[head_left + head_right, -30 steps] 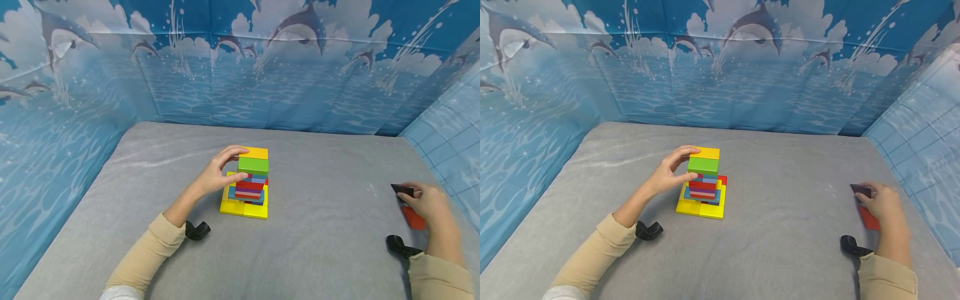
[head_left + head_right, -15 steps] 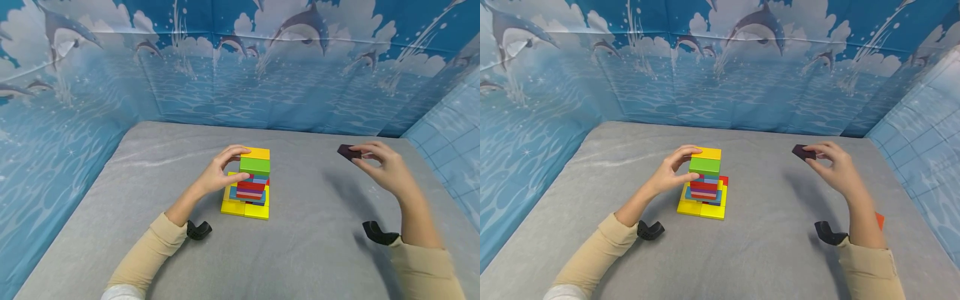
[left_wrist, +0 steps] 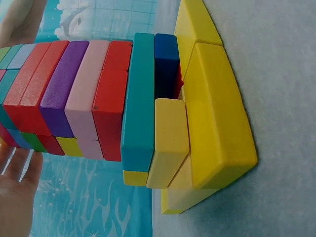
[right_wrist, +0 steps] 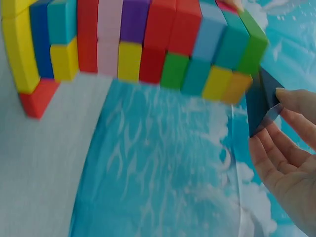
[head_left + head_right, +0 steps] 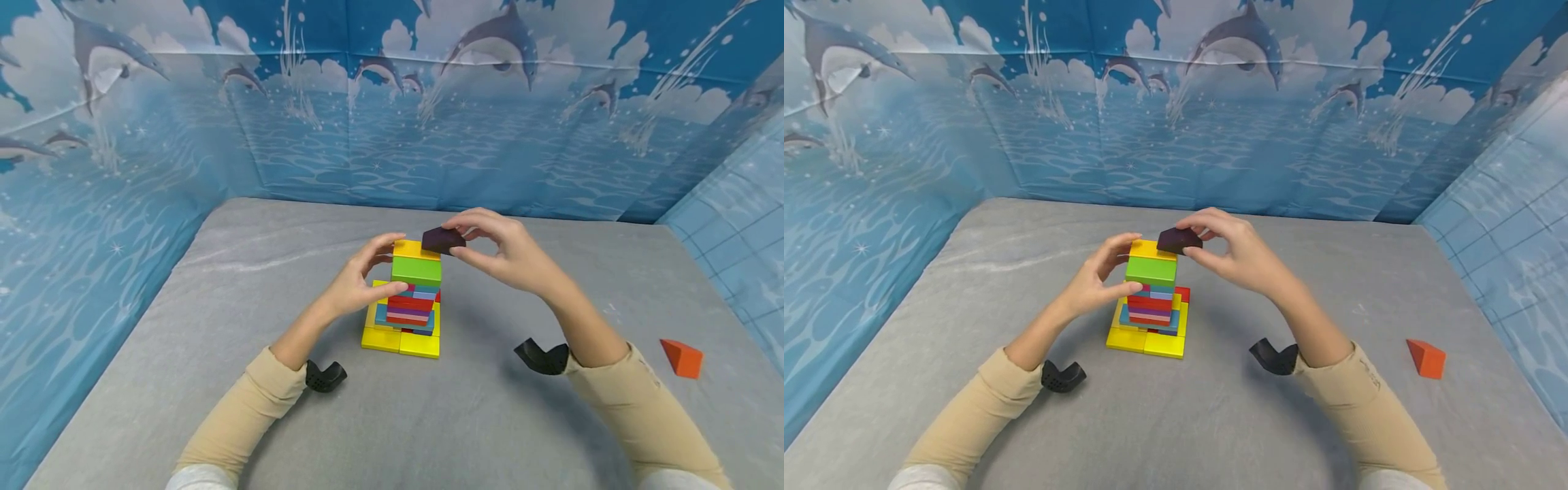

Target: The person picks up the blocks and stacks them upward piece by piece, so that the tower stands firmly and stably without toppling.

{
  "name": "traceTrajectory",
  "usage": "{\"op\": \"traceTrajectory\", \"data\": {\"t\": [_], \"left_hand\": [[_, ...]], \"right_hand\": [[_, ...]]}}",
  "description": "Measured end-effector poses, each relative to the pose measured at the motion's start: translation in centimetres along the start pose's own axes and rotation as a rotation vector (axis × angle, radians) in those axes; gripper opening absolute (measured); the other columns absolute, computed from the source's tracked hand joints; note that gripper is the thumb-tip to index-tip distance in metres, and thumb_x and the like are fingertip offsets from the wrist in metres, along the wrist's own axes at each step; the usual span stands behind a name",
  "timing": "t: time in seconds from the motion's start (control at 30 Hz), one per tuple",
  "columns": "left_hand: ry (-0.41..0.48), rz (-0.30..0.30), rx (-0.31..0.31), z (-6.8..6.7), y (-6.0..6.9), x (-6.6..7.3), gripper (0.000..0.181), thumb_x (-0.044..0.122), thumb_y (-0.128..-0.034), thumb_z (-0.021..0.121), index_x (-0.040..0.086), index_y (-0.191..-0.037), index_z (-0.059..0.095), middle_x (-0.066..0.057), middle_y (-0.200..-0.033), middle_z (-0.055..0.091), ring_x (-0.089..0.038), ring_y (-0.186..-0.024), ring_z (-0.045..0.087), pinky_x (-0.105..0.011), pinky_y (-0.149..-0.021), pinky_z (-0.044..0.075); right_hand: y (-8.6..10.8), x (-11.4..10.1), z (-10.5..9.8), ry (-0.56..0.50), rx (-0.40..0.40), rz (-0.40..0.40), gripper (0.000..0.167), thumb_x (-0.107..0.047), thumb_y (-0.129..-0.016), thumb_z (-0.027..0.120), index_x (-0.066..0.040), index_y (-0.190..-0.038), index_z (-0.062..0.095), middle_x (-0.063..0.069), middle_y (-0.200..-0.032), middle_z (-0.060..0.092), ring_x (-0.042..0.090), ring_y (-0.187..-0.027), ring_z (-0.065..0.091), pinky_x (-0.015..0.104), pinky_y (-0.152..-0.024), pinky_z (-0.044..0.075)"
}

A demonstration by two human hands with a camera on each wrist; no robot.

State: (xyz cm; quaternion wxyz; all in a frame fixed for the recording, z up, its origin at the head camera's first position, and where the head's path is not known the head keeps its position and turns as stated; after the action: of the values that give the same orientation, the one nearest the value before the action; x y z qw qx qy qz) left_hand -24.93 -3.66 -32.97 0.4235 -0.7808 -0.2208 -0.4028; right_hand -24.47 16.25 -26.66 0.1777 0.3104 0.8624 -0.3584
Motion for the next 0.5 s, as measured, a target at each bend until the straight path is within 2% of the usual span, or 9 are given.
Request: {"op": "traceTrajectory", "data": {"t": [0.17, 0.33, 0.5], "left_hand": [[0.01, 0.012, -0.003, -0.1, 0.0, -1.8, 0.065, 0.013, -0.0846, 0.065, 0.002, -0.138, 0.03, -0.016, -0.139, 0.034, -0.031, -0.12, 0.04, -0.047, -0.099, 0.035], [0.0, 0.059, -0.002, -0.1, 0.0, -2.1, 0.073, 0.041, -0.0839, 0.062, 0.005, -0.138, 0.03, -0.013, -0.139, 0.035, -0.028, -0.119, 0.041, -0.045, -0.098, 0.037], [-0.013, 0.061, 0.006, -0.1, 0.0, -2.2, 0.078, 0.05, -0.082, 0.06, 0.004, -0.138, 0.031, -0.013, -0.138, 0.037, -0.026, -0.119, 0.041, -0.045, -0.097, 0.038]], "right_hand": [[-1.4, -0.3, 1.7, -0.021, -0.045, 0.0, 0.034, -0.003, -0.081, 0.067, -0.003, -0.114, 0.06, 0.008, -0.113, 0.06, 0.018, -0.095, 0.058, 0.034, -0.081, 0.049], [-1.9, -0.6, 2.5, -0.044, -0.046, -0.009, 0.035, -0.004, -0.081, 0.068, -0.002, -0.115, 0.059, 0.009, -0.113, 0.06, 0.018, -0.096, 0.058, 0.035, -0.082, 0.049], [-2.1, -0.7, 2.7, -0.035, -0.04, -0.015, 0.036, -0.003, -0.08, 0.068, -0.001, -0.115, 0.059, 0.01, -0.113, 0.06, 0.018, -0.097, 0.058, 0.035, -0.082, 0.05]]}}
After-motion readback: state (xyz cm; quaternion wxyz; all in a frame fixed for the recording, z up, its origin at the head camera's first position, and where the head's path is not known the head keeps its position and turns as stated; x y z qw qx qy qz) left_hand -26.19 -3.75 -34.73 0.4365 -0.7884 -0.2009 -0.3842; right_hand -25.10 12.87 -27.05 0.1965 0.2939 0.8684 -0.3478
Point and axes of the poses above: each hand's wrist, its own y-axis away from the middle knuckle, its own z-axis out of the palm, x = y × z, the point moved 5 cm from there along -y, towards the middle knuckle
